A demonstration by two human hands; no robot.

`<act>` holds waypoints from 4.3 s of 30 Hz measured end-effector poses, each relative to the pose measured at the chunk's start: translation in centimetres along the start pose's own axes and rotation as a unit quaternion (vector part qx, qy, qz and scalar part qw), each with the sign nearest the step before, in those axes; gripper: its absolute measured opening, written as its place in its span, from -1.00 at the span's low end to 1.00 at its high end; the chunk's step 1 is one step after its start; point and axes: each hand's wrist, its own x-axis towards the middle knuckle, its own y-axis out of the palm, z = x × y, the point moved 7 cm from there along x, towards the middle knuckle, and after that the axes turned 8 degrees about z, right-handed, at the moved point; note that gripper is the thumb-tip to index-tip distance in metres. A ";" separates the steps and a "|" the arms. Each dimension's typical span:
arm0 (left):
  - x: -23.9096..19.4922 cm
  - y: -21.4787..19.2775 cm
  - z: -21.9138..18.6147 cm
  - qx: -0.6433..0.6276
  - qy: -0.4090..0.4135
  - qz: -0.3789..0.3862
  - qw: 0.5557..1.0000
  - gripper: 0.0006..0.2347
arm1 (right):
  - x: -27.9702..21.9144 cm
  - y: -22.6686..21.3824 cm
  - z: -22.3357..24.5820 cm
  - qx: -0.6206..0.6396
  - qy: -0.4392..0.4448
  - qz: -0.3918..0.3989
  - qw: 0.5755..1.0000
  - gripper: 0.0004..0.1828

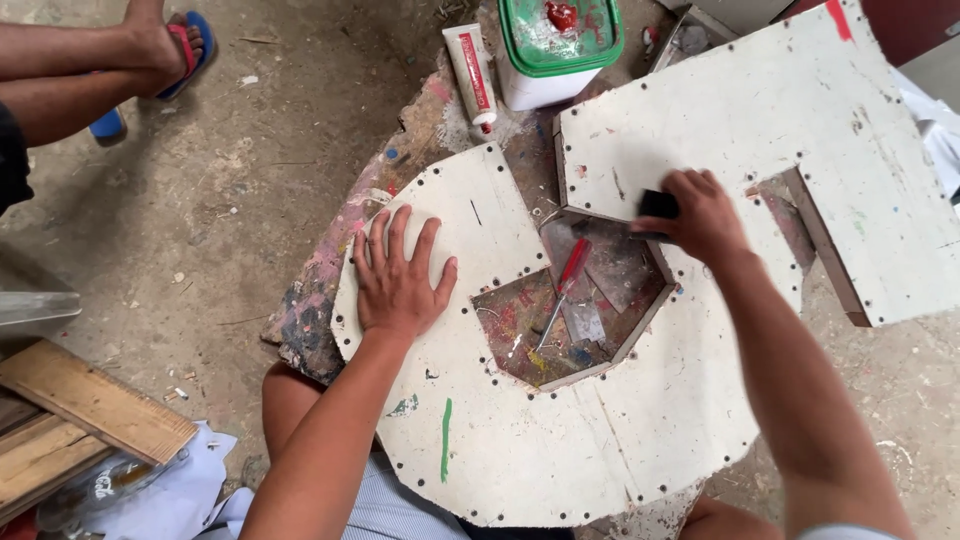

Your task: Sanding the edges and cleaning the crevices of a large letter-shaped fabrication piece using a sanding block and a screwdriver.

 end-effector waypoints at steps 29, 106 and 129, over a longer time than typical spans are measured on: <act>-0.1 -0.1 0.0 -0.001 0.002 -0.037 0.999 -0.57 | -3.2 -0.5 -1.8 0.118 0.210 -0.026 0.970 -0.30; 0.1 0.0 0.2 -0.023 -0.010 0.020 0.999 -0.55 | 0.7 -0.5 15.9 -0.256 -0.122 0.123 0.951 -0.44; 0.0 -0.3 0.1 -0.036 -0.010 0.052 0.998 -0.55 | 2.7 -5.8 17.7 -0.215 -0.181 0.038 0.959 -0.60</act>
